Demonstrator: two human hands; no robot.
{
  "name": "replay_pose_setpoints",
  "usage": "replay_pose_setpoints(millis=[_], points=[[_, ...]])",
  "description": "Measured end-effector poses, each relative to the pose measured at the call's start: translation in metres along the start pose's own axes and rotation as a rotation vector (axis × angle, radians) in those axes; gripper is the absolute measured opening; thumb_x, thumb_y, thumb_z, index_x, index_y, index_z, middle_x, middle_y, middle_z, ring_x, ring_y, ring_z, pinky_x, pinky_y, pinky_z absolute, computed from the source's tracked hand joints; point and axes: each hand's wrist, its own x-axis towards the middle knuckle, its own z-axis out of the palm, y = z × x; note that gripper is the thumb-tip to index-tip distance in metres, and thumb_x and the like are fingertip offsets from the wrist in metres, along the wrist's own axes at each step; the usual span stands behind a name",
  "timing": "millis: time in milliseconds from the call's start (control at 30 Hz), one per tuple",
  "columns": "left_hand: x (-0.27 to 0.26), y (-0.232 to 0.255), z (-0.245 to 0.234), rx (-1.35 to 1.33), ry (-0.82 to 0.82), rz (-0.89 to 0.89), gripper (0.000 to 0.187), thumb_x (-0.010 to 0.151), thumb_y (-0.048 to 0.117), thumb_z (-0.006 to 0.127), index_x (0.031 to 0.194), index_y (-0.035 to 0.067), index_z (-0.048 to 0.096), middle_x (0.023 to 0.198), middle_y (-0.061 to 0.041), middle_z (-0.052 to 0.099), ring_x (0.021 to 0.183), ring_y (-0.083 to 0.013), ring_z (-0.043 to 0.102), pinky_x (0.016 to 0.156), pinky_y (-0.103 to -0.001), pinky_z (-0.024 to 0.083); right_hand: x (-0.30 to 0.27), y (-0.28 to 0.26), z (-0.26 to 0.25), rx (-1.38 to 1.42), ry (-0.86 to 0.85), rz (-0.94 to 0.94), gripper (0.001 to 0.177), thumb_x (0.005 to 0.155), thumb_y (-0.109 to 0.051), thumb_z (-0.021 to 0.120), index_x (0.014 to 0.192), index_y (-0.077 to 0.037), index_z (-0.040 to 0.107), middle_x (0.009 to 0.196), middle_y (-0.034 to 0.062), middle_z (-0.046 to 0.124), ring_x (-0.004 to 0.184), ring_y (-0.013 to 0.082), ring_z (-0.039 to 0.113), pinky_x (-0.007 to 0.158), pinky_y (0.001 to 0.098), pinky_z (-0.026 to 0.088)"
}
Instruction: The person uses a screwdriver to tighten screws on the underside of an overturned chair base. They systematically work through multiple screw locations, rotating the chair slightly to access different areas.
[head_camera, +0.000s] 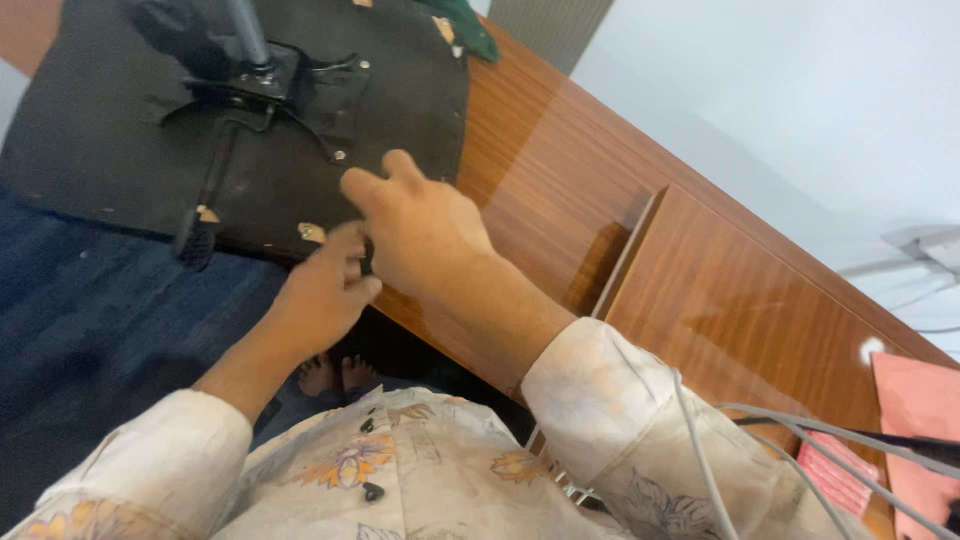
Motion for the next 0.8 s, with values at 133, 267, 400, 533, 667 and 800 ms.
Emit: replay_pose_setpoints(millis=[133, 267, 400, 533, 667, 800], points=[[-0.037, -0.044, 0.002, 0.325, -0.495, -0.44, 0.037, 0.084, 0.029, 0.074, 0.114, 0.006, 0.071, 0.099, -0.016, 0.08, 0.089, -0.032, 0.08, 0.082, -0.043, 0.064, 0.006, 0.002, 0.005, -0.02, 0.103, 0.026, 0.023, 0.093, -0.031, 0.069, 0.107, -0.015, 0.061, 0.103, 0.016, 0.064, 0.089, 0.0414, 0.07, 0.073, 0.0506, 0.058], [-0.073, -0.081, 0.023, 0.484, -0.785, -0.388, 0.042, 0.085, 0.048, 0.069, 0.102, 0.011, 0.079, 0.098, -0.013, 0.08, 0.091, -0.0277, 0.077, 0.086, -0.041, 0.06, -0.001, -0.004, 0.012, -0.012, 0.137, 0.004, 0.023, 0.093, -0.03, 0.068, 0.105, -0.013, 0.06, 0.099, 0.0167, 0.065, 0.086, 0.0434, 0.07, 0.071, 0.053, 0.057], [-0.094, -0.098, 0.039, 0.508, -0.844, -0.364, 0.055, 0.091, 0.056, 0.059, 0.103, 0.007, 0.08, 0.1, -0.016, 0.077, 0.094, -0.0323, 0.075, 0.087, -0.042, 0.057, -0.006, -0.012, 0.013, 0.015, 0.156, 0.024, 0.022, 0.091, -0.026, 0.067, 0.108, -0.013, 0.06, 0.104, 0.0176, 0.063, 0.088, 0.0447, 0.069, 0.072, 0.0544, 0.056], [-0.111, -0.09, 0.032, 0.366, -0.719, -0.351, 0.044, 0.088, 0.047, 0.065, 0.106, 0.009, 0.079, 0.104, -0.018, 0.078, 0.099, -0.0314, 0.074, 0.09, -0.04, 0.056, -0.002, -0.013, 0.009, 0.064, 0.137, 0.074, 0.021, 0.091, -0.024, 0.065, 0.109, -0.014, 0.061, 0.111, 0.0191, 0.059, 0.092, 0.0452, 0.067, 0.077, 0.0546, 0.055], [-0.126, -0.075, 0.019, 0.172, -0.58, -0.463, 0.039, 0.08, 0.038, 0.075, 0.106, 0.009, 0.077, 0.105, -0.013, 0.081, 0.099, -0.027, 0.078, 0.089, -0.037, 0.058, 0.0, -0.008, 0.011, 0.09, 0.14, 0.143, 0.018, 0.092, -0.024, 0.063, 0.108, -0.014, 0.062, 0.114, 0.0188, 0.058, 0.095, 0.0448, 0.067, 0.08, 0.0549, 0.055], [-0.13, -0.068, 0.005, 0.019, -0.615, -0.443, 0.04, 0.076, 0.039, 0.076, 0.105, 0.011, 0.078, 0.104, -0.01, 0.083, 0.099, -0.0234, 0.079, 0.088, -0.034, 0.057, -0.001, -0.005, 0.014, 0.12, 0.214, 0.174, 0.02, 0.093, -0.023, 0.063, 0.111, -0.014, 0.062, 0.113, 0.0205, 0.059, 0.097, 0.0467, 0.065, 0.082, 0.0558, 0.054]])
